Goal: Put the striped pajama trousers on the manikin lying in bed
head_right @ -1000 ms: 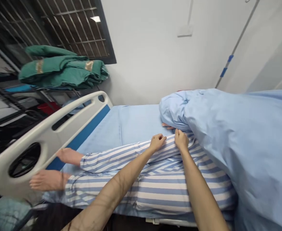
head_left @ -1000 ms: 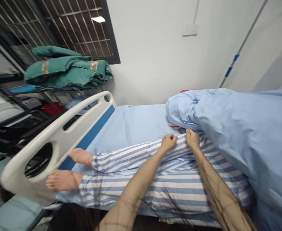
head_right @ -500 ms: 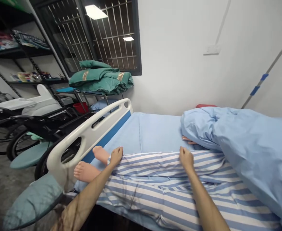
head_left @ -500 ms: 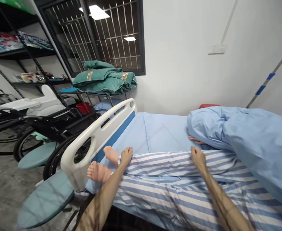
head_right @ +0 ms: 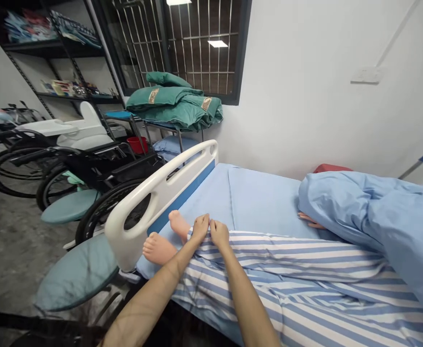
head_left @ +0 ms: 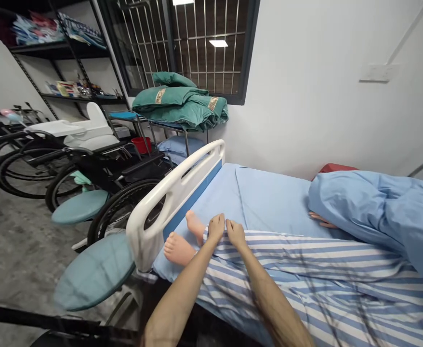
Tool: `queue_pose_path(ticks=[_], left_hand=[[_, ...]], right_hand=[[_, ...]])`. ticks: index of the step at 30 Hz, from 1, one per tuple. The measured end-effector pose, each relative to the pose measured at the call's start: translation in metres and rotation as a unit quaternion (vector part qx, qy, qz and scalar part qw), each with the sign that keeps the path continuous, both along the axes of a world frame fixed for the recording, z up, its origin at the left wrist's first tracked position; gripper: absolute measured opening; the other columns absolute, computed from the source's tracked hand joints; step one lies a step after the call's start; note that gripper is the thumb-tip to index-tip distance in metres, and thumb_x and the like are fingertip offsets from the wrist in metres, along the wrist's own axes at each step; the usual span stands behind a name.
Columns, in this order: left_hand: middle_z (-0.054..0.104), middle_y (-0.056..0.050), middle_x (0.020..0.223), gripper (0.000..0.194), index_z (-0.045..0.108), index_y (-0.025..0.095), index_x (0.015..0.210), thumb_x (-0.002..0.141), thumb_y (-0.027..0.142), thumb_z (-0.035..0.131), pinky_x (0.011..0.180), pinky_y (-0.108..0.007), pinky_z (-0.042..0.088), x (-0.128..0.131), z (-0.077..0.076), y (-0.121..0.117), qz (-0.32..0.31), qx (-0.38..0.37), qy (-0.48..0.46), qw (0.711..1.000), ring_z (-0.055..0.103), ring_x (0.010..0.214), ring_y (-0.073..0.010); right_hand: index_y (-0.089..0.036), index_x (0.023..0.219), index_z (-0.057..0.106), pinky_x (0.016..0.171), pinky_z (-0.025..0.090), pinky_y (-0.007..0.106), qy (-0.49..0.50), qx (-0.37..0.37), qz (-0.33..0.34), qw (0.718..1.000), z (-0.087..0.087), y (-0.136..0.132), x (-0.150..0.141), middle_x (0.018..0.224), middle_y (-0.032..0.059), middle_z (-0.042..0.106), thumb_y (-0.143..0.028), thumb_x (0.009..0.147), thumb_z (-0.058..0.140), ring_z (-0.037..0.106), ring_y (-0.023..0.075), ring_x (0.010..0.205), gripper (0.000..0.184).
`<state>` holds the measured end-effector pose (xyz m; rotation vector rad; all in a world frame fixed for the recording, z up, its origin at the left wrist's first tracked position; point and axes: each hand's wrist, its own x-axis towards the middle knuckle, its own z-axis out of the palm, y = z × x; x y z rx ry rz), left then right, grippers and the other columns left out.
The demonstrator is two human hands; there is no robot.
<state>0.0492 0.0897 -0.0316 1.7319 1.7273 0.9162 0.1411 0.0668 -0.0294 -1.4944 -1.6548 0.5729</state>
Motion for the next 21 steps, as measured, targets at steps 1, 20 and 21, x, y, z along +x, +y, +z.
queue_pose_path(ticks=[1,20,21], left_hand=[[0.064,-0.006,0.073,0.04,0.057,0.017,0.068,0.092,0.03,0.028,0.067,-0.024,0.035,0.001,0.001,0.002,0.005,0.004,-0.016,1.0,0.053,0.069,-0.0131],[0.048,0.001,0.054,0.037,0.046,0.018,0.055,0.086,0.034,0.035,0.057,-0.024,0.025,0.087,-0.001,-0.016,0.007,0.01,-0.083,0.996,0.039,0.056,-0.0102],[0.048,0.001,0.054,0.037,0.047,0.018,0.055,0.086,0.034,0.035,0.057,-0.024,0.025,0.089,-0.001,-0.016,0.008,0.012,-0.074,0.997,0.039,0.056,-0.0103]], right_hand=[[-0.02,0.053,0.041,0.054,0.026,0.027,0.015,-0.005,-0.01,1.0,-0.004,0.001,0.0,0.05,-0.0004,0.044,-0.042,0.089,0.031,0.039,0.0121,0.053,0.044],[-0.02,0.047,0.037,0.05,0.032,0.024,0.163,0.02,-0.056,0.985,0.021,-0.006,0.097,0.044,-0.0037,0.038,-0.053,0.084,0.034,0.036,0.0093,0.046,0.049],[-0.02,0.047,0.038,0.051,0.032,0.024,0.153,0.027,-0.066,0.986,0.022,-0.009,0.105,0.044,-0.0036,0.038,-0.052,0.084,0.034,0.037,0.0095,0.047,0.049]])
